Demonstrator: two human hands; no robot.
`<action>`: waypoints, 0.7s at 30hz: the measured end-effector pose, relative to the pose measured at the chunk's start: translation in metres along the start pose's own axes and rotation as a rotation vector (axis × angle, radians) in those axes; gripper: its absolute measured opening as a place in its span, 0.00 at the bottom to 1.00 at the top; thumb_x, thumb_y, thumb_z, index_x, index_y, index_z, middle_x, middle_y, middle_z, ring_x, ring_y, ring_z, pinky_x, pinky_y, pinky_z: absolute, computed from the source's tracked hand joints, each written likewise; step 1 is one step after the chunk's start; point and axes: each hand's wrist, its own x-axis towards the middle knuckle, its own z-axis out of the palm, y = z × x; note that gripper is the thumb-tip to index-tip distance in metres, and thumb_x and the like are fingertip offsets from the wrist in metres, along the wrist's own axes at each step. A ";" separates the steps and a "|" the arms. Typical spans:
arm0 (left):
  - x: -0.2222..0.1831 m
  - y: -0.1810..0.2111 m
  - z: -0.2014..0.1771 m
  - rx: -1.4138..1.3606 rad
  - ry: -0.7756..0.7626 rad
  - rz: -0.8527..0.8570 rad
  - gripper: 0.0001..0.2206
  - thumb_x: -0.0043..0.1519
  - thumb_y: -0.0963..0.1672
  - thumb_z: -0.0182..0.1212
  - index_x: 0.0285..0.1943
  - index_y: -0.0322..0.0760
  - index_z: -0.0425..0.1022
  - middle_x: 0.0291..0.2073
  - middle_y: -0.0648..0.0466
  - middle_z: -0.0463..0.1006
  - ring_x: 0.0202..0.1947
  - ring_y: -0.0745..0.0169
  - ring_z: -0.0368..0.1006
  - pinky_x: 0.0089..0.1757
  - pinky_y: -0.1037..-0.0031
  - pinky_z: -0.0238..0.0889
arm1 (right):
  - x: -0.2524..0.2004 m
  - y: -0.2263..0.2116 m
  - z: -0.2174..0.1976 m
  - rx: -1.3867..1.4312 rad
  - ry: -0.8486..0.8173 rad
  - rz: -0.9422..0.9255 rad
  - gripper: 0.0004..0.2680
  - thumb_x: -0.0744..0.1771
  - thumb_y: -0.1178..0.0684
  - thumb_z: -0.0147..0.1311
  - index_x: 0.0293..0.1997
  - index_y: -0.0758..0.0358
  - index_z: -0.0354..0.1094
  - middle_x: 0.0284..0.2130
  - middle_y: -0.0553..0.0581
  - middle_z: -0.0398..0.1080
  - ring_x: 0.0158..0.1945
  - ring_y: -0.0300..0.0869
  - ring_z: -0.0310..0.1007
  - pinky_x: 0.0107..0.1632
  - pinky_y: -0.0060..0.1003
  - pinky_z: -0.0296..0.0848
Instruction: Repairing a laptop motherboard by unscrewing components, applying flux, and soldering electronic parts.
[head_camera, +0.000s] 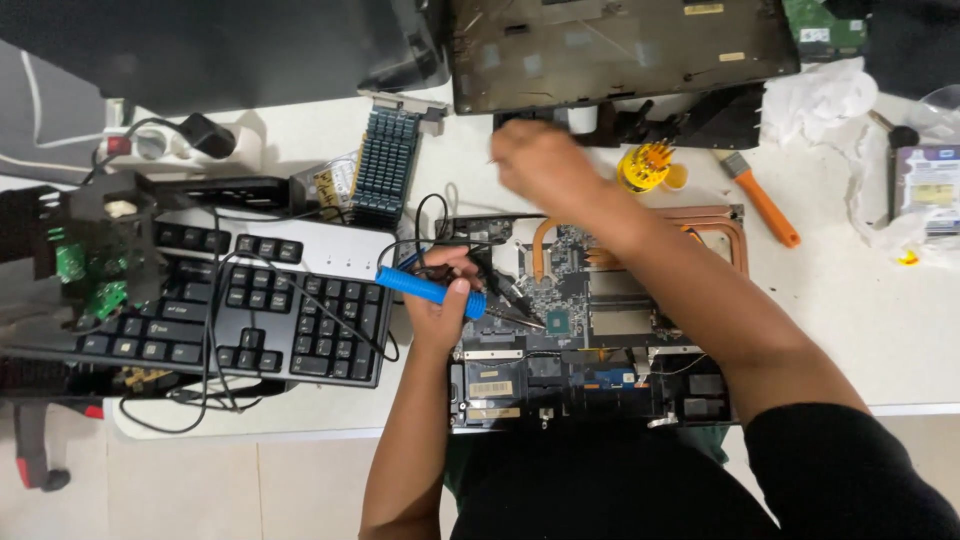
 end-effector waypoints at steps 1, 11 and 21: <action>0.000 -0.001 0.000 0.003 0.004 -0.005 0.15 0.63 0.44 0.62 0.54 0.24 0.74 0.33 0.42 0.78 0.26 0.58 0.78 0.32 0.72 0.73 | -0.004 0.001 -0.033 0.157 -0.049 0.092 0.06 0.65 0.58 0.59 0.44 0.58 0.76 0.35 0.56 0.73 0.41 0.54 0.77 0.44 0.46 0.77; 0.006 0.010 0.007 0.046 0.022 -0.083 0.14 0.66 0.47 0.56 0.54 0.33 0.72 0.34 0.48 0.76 0.29 0.59 0.76 0.34 0.74 0.70 | -0.070 0.083 -0.163 0.273 -0.137 0.357 0.06 0.69 0.63 0.60 0.48 0.61 0.79 0.39 0.59 0.75 0.42 0.46 0.75 0.45 0.42 0.73; 0.008 0.006 0.008 0.074 0.024 -0.043 0.14 0.67 0.48 0.56 0.54 0.35 0.72 0.34 0.50 0.76 0.28 0.60 0.75 0.32 0.75 0.70 | -0.082 0.095 -0.149 0.292 -0.169 0.175 0.07 0.72 0.55 0.51 0.45 0.61 0.78 0.41 0.56 0.78 0.49 0.50 0.72 0.50 0.47 0.68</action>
